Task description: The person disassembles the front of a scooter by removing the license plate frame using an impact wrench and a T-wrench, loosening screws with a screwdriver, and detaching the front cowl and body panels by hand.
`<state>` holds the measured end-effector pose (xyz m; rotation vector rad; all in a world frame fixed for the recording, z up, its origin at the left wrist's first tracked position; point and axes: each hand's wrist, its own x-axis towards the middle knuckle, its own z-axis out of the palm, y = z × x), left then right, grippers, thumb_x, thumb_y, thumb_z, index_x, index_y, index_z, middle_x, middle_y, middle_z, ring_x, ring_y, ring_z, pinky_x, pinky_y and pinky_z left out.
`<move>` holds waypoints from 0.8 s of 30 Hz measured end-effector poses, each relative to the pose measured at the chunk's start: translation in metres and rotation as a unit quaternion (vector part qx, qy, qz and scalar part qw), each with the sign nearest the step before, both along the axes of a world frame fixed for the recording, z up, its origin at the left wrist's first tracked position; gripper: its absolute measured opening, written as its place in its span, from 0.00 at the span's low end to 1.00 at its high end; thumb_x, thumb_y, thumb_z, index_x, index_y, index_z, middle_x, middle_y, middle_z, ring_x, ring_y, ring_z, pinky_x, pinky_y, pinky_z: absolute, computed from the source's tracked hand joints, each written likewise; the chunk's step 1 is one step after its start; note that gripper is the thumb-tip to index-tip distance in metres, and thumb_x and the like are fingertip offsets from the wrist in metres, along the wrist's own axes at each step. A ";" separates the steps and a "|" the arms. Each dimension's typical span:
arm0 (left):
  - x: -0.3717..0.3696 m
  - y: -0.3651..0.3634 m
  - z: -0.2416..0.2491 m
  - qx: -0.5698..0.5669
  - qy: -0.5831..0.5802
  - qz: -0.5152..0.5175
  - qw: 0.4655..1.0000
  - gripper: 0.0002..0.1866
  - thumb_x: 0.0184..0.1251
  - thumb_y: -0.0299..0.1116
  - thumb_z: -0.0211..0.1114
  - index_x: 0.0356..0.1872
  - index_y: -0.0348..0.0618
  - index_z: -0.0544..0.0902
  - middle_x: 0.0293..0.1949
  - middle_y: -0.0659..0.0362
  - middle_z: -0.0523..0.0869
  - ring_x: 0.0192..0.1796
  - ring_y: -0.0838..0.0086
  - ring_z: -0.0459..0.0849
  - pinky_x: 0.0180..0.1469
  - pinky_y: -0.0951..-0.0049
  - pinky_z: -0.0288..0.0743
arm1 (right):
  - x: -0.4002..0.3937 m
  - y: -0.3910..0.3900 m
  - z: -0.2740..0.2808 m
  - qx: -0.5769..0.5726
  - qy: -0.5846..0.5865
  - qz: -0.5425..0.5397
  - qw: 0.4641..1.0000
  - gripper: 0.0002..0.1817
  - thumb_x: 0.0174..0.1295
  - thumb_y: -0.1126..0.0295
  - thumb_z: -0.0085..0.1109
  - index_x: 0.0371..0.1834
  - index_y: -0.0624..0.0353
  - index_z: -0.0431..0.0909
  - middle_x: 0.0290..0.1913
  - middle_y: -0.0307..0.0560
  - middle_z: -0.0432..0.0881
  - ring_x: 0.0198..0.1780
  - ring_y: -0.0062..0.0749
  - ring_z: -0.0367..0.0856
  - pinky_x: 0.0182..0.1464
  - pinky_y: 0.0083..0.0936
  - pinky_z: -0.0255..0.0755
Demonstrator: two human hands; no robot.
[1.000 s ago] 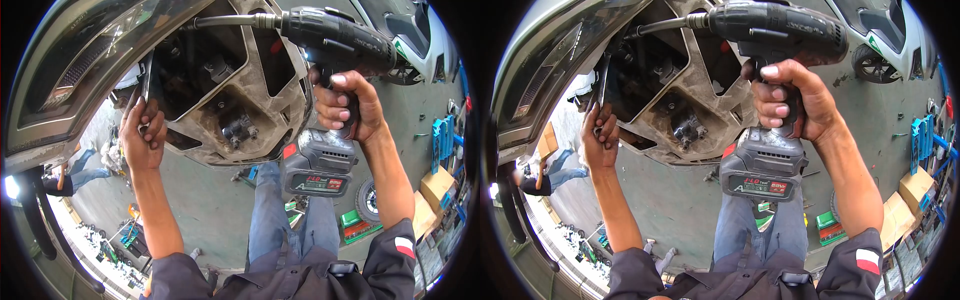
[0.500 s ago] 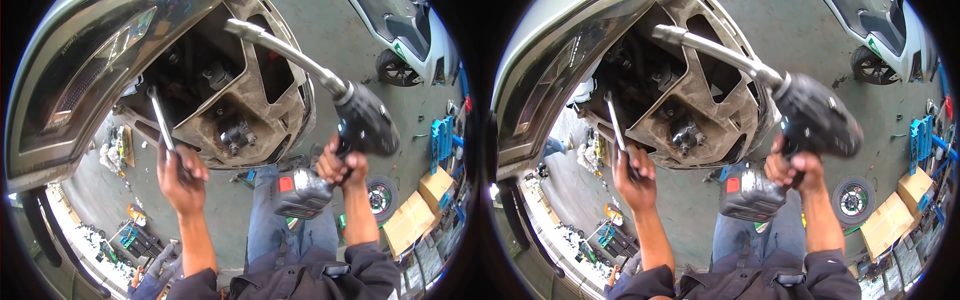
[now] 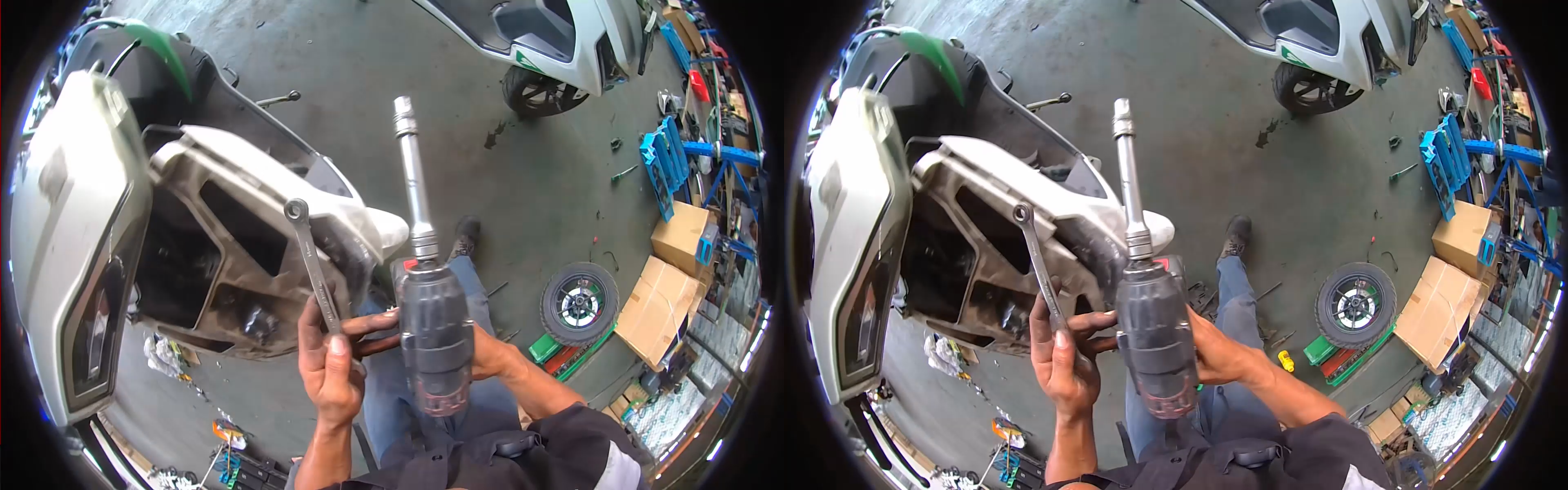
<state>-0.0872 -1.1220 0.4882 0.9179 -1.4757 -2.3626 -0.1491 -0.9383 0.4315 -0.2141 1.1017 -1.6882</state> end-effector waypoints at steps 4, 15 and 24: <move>-0.023 0.041 -0.035 0.012 -0.013 -0.055 0.998 0.28 0.79 0.33 0.44 0.75 0.37 0.50 0.44 0.38 0.85 0.52 0.49 0.86 0.51 0.54 0.86 | -0.055 0.071 -0.019 -0.024 -0.033 0.083 0.996 0.43 0.59 0.80 0.56 0.79 0.64 0.50 0.71 0.52 0.67 0.73 0.33 0.64 0.74 0.32 0.58; -0.130 0.174 -0.090 0.147 0.012 -0.114 0.983 0.27 0.80 0.33 0.45 0.75 0.38 0.54 0.34 0.45 0.84 0.45 0.58 0.86 0.60 0.51 0.78 | -0.124 0.220 -0.029 0.107 -0.162 -0.073 0.978 0.38 0.54 0.77 0.65 0.72 0.65 0.63 0.61 0.49 0.77 0.64 0.34 0.75 0.68 0.32 0.66; -0.181 0.182 -0.153 0.182 -0.030 -0.048 0.982 0.21 0.82 0.37 0.46 0.68 0.36 0.62 0.46 0.50 0.86 0.57 0.62 0.83 0.61 0.59 0.78 | -0.207 0.144 -0.064 0.284 0.029 -0.175 0.942 0.32 0.53 0.65 0.76 0.58 0.62 0.69 0.46 0.44 0.82 0.49 0.27 0.81 0.55 0.26 0.74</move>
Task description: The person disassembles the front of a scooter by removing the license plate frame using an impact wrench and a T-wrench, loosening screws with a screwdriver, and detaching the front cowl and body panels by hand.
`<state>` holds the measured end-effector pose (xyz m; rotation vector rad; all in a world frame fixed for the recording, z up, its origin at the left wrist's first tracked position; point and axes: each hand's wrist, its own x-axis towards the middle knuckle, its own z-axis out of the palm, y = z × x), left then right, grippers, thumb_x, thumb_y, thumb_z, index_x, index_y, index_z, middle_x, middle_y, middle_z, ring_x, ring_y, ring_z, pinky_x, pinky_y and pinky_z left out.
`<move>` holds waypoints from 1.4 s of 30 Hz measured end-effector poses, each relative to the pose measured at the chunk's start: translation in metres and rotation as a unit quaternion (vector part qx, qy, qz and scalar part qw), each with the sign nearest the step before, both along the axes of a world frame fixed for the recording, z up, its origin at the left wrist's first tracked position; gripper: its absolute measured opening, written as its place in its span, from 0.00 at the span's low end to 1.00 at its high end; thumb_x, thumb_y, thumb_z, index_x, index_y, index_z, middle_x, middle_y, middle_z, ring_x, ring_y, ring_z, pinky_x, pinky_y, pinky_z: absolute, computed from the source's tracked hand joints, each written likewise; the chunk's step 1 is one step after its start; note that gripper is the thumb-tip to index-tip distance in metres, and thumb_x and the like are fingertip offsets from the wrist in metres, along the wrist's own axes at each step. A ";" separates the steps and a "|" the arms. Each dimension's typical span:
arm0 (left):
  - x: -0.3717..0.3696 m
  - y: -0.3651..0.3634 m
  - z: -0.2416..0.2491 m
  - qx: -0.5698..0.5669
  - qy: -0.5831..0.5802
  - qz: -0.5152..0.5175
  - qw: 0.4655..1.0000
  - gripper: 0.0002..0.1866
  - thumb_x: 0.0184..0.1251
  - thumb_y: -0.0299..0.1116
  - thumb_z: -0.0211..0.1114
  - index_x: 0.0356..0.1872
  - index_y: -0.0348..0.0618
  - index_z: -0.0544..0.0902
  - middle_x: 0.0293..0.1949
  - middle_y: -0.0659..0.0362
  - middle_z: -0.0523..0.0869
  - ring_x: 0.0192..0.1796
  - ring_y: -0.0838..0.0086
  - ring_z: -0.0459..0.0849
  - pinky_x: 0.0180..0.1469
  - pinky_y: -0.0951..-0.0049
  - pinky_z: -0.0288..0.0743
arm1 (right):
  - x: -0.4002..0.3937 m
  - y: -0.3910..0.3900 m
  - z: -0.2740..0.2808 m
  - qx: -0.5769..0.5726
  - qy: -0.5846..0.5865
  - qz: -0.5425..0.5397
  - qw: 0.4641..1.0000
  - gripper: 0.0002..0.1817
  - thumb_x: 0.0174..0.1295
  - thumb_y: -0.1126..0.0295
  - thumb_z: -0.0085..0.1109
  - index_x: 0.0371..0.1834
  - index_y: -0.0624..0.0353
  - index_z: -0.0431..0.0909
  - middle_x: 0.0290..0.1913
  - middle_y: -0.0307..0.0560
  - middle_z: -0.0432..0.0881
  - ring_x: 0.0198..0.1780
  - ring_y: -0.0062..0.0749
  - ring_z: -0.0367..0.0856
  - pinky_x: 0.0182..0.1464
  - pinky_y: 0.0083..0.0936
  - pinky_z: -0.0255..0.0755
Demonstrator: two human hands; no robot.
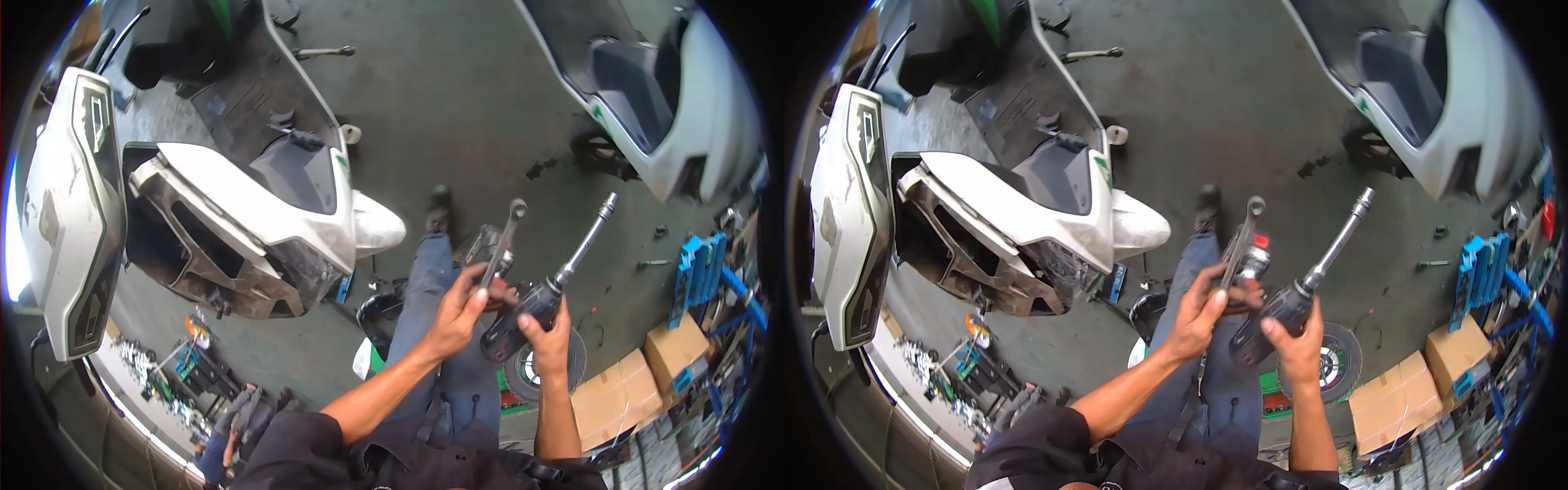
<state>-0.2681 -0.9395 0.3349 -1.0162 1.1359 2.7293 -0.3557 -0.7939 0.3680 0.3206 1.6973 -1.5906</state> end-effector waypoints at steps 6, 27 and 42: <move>-0.079 -0.145 -0.132 -0.134 -0.119 0.321 0.930 0.09 0.81 0.35 0.45 0.42 0.43 0.69 0.33 0.57 0.80 0.33 0.69 0.83 0.37 0.62 0.84 | -0.046 -0.047 -0.174 0.073 0.042 0.099 0.992 0.28 0.52 0.66 0.75 0.54 0.62 0.71 0.41 0.42 0.83 0.42 0.26 0.82 0.49 0.27 0.76; -0.152 -0.279 -0.296 -0.175 -0.258 0.474 0.824 0.10 0.79 0.34 0.43 0.41 0.41 0.71 0.27 0.62 0.72 0.24 0.75 0.72 0.26 0.69 0.72 | -0.124 -0.101 -0.457 0.374 0.040 0.343 0.861 0.41 0.48 0.60 0.72 0.64 0.63 0.61 0.56 0.63 0.79 0.58 0.58 0.80 0.60 0.42 0.72; 0.055 0.036 -0.242 0.001 -0.232 0.475 0.849 0.09 0.78 0.31 0.50 0.48 0.39 0.76 0.30 0.61 0.76 0.30 0.78 0.77 0.31 0.75 0.76 | -0.141 -0.064 -0.403 0.418 0.199 0.513 0.723 0.44 0.57 0.61 0.67 0.74 0.63 0.54 0.67 0.74 0.65 0.66 0.66 0.70 0.67 0.47 0.68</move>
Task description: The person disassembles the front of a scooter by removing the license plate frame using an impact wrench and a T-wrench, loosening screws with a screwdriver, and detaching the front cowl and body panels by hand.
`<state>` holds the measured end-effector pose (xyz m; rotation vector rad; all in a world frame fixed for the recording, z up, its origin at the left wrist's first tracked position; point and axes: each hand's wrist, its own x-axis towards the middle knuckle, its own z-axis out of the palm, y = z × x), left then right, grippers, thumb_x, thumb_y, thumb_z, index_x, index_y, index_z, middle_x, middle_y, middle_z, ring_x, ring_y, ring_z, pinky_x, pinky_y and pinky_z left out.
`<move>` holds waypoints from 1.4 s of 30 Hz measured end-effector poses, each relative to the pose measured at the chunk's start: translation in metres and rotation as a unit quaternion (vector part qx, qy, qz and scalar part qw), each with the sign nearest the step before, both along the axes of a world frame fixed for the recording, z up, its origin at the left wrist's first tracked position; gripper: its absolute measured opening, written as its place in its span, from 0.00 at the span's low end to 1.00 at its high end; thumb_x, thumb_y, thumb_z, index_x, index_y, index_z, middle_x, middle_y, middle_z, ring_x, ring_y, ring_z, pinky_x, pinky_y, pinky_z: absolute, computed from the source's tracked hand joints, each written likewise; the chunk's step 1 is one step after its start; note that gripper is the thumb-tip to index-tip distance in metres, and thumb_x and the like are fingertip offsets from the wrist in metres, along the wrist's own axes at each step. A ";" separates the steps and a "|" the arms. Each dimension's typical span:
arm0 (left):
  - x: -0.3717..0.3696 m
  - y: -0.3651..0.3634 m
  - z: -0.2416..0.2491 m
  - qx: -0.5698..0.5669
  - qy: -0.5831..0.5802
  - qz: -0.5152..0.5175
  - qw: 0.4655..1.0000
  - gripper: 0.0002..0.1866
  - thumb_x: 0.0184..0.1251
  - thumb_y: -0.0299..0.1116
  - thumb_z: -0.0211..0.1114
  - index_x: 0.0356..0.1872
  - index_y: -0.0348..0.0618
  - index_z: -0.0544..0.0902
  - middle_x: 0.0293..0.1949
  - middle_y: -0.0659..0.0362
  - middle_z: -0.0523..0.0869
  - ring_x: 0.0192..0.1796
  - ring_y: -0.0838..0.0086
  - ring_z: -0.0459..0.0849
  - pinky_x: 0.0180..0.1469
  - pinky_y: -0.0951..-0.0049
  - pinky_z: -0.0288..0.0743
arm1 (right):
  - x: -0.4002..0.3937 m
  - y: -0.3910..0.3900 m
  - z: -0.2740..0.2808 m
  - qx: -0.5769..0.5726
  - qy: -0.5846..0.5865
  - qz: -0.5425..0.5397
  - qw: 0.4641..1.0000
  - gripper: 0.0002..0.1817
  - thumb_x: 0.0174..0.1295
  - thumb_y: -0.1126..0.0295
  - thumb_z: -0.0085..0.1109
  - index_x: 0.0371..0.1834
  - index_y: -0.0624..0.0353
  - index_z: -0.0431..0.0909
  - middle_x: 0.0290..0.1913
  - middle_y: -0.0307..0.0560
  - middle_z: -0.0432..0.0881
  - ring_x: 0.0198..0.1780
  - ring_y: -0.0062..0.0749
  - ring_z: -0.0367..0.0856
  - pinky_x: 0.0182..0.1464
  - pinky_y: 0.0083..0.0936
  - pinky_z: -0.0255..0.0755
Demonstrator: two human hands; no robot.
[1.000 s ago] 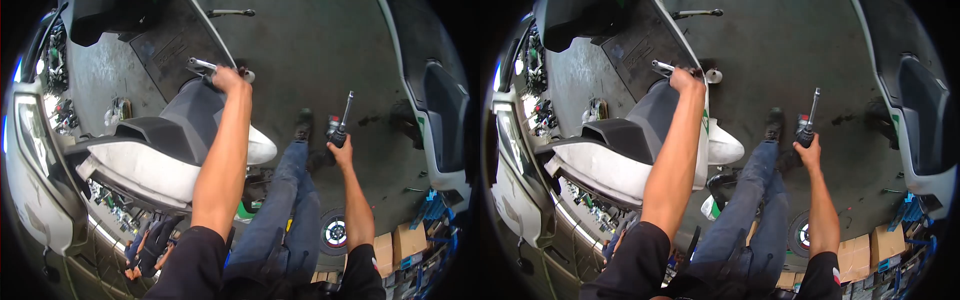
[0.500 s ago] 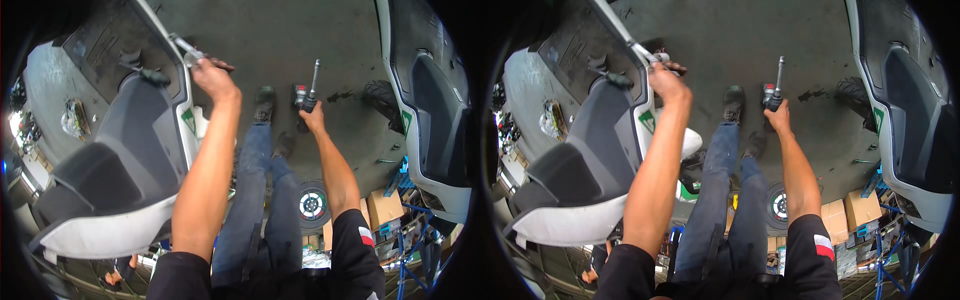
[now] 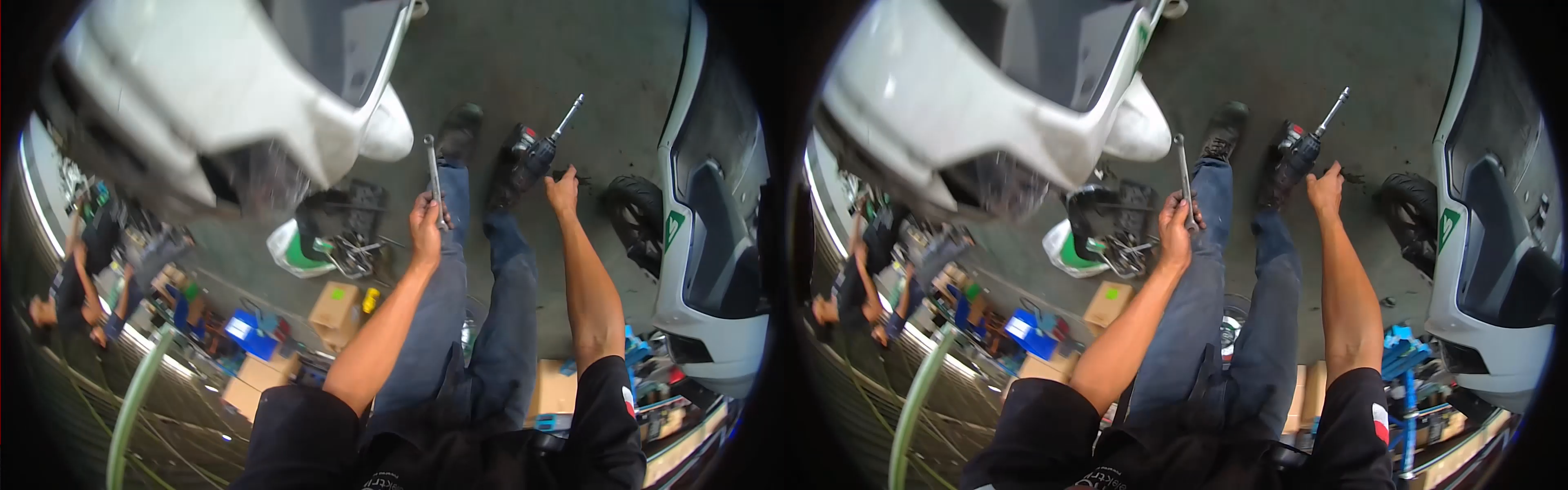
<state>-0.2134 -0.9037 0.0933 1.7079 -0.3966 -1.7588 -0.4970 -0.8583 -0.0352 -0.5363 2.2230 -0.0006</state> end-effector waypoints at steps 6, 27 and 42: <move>0.129 0.151 -0.009 0.117 -0.042 0.154 0.980 0.12 0.74 0.27 0.52 0.53 0.38 0.78 0.33 0.60 0.79 0.31 0.76 0.79 0.33 0.72 0.78 | -0.029 0.067 0.037 -0.080 -0.006 0.183 0.980 0.38 0.57 0.63 0.66 0.67 0.70 0.63 0.61 0.73 0.74 0.65 0.65 0.71 0.67 0.45 0.66; 0.549 0.441 -0.318 0.235 -0.040 0.622 0.746 0.04 0.69 0.28 0.59 0.42 0.46 0.79 0.32 0.59 0.82 0.31 0.70 0.83 0.31 0.65 0.83 | 0.090 0.222 0.182 0.222 -0.140 0.397 0.879 0.28 0.66 0.61 0.57 0.67 0.64 0.70 0.62 0.57 0.78 0.64 0.43 0.76 0.67 0.33 0.66; 0.390 0.393 -0.015 0.168 0.078 0.349 0.918 0.07 0.74 0.33 0.57 0.43 0.41 0.79 0.30 0.56 0.86 0.26 0.67 0.86 0.22 0.66 0.78 | 0.222 0.134 0.336 -0.014 0.020 0.419 0.908 0.27 0.62 0.56 0.60 0.55 0.68 0.77 0.47 0.65 0.84 0.51 0.56 0.83 0.53 0.41 0.75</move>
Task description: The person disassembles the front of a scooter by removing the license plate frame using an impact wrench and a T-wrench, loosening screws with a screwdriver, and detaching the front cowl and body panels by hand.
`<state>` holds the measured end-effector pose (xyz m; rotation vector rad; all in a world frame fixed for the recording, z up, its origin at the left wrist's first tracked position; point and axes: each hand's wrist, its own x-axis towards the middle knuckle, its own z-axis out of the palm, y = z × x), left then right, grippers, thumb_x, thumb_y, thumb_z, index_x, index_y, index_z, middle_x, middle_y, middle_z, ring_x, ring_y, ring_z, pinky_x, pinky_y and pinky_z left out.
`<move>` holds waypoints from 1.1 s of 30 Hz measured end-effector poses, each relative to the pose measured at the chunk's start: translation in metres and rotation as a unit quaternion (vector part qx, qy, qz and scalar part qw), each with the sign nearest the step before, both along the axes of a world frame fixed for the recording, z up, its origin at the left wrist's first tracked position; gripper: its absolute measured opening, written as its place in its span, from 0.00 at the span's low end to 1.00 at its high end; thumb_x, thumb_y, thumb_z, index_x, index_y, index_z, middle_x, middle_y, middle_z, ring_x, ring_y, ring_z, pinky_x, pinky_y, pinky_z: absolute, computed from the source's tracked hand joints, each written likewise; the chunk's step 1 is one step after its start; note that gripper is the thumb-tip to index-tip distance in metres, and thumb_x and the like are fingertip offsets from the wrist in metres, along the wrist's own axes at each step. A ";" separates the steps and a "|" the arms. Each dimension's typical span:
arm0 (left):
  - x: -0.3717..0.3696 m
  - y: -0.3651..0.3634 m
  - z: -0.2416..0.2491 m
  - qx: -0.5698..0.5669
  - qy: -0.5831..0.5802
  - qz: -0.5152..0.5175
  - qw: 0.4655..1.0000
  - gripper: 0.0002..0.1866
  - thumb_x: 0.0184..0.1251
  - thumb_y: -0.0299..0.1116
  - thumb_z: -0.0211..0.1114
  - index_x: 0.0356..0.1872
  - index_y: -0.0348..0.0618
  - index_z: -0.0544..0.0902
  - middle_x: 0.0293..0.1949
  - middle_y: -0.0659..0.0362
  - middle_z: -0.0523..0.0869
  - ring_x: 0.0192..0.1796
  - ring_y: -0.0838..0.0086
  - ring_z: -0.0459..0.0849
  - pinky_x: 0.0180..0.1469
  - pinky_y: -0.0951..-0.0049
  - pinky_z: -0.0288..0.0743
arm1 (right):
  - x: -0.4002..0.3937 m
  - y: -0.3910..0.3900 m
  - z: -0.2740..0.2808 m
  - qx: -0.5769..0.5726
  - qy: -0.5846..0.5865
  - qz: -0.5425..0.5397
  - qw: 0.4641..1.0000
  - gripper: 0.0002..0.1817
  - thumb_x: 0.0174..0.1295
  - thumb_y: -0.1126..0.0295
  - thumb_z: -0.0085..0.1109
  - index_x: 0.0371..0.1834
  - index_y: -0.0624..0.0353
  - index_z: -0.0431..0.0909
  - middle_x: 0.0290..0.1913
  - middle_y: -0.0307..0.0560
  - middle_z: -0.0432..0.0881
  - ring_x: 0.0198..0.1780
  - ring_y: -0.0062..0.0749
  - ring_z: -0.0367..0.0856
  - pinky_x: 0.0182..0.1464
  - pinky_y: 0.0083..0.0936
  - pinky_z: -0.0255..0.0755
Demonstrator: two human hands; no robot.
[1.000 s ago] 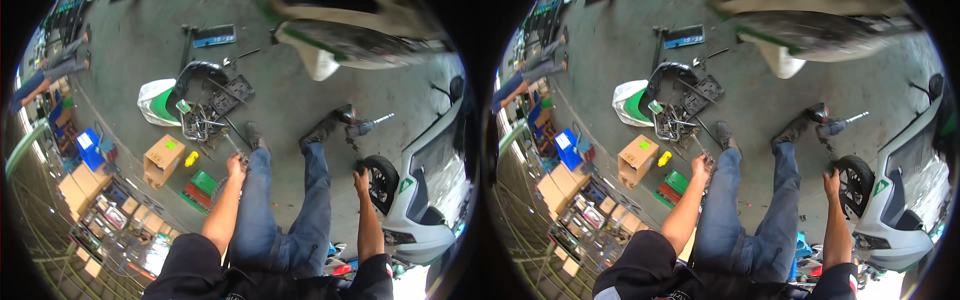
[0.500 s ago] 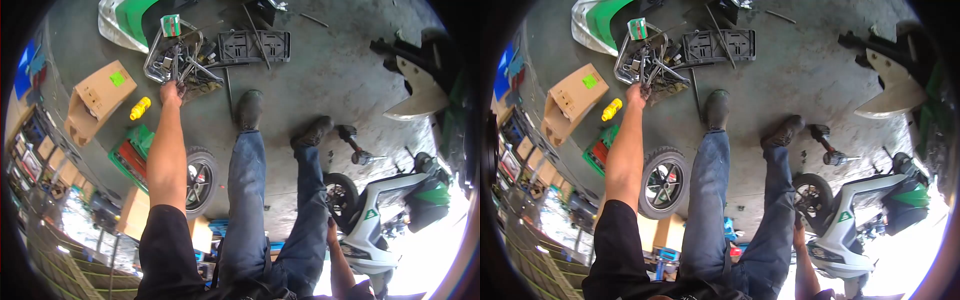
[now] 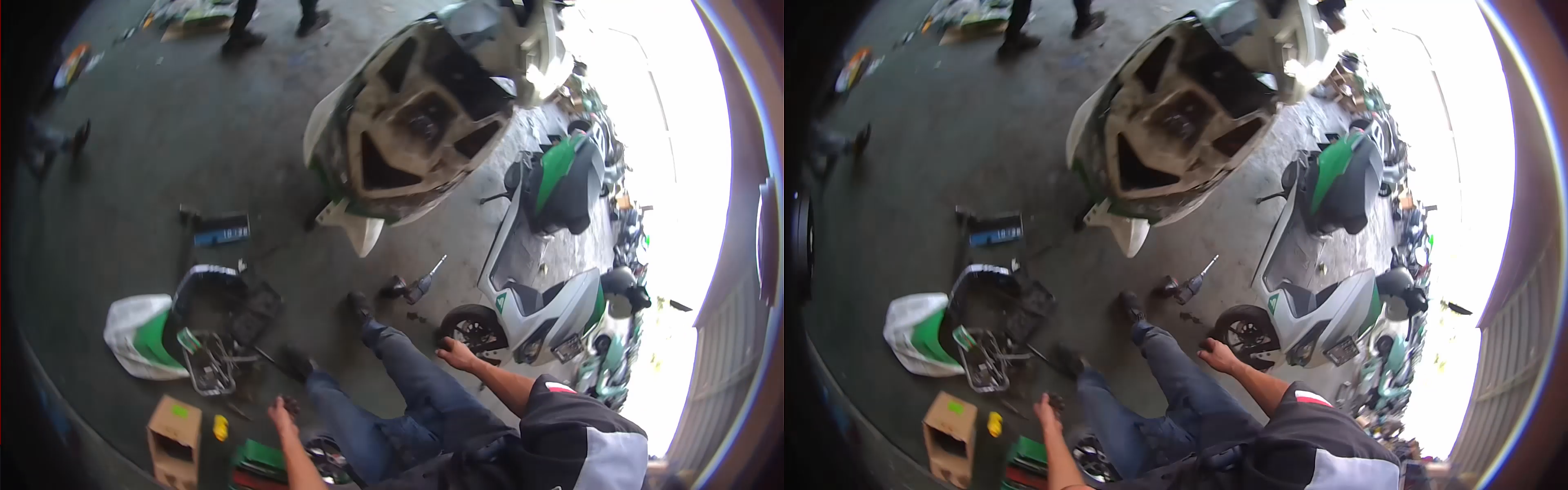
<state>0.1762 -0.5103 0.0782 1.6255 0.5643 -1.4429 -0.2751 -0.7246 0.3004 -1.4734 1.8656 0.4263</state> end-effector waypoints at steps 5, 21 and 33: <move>-0.013 -0.154 0.082 -0.097 -0.052 -0.136 0.985 0.11 0.74 0.32 0.56 0.51 0.42 0.79 0.36 0.57 0.87 0.31 0.68 0.87 0.29 0.69 0.80 | 0.003 -0.084 0.020 -0.110 -0.126 -0.151 0.974 0.20 0.62 0.62 0.60 0.51 0.66 0.78 0.48 0.62 0.84 0.53 0.54 0.83 0.56 0.40 0.75; -0.205 -0.766 0.396 -0.542 -0.281 -0.371 0.700 0.14 0.75 0.29 0.56 0.53 0.31 0.82 0.47 0.58 0.87 0.49 0.76 0.82 0.56 0.74 0.74 | 0.091 -0.547 0.169 -0.174 -0.667 -0.464 0.556 0.18 0.69 0.63 0.60 0.57 0.59 0.75 0.47 0.43 0.82 0.42 0.26 0.83 0.41 0.25 0.76; -0.257 -0.834 0.335 -0.563 -0.236 -0.358 0.707 0.18 0.75 0.31 0.57 0.60 0.33 0.76 0.56 0.52 0.82 0.57 0.73 0.78 0.57 0.69 0.73 | 0.135 -0.592 0.096 -0.484 -0.552 -0.447 0.511 0.23 0.70 0.58 0.59 0.62 0.60 0.73 0.58 0.44 0.77 0.57 0.30 0.75 0.60 0.30 0.73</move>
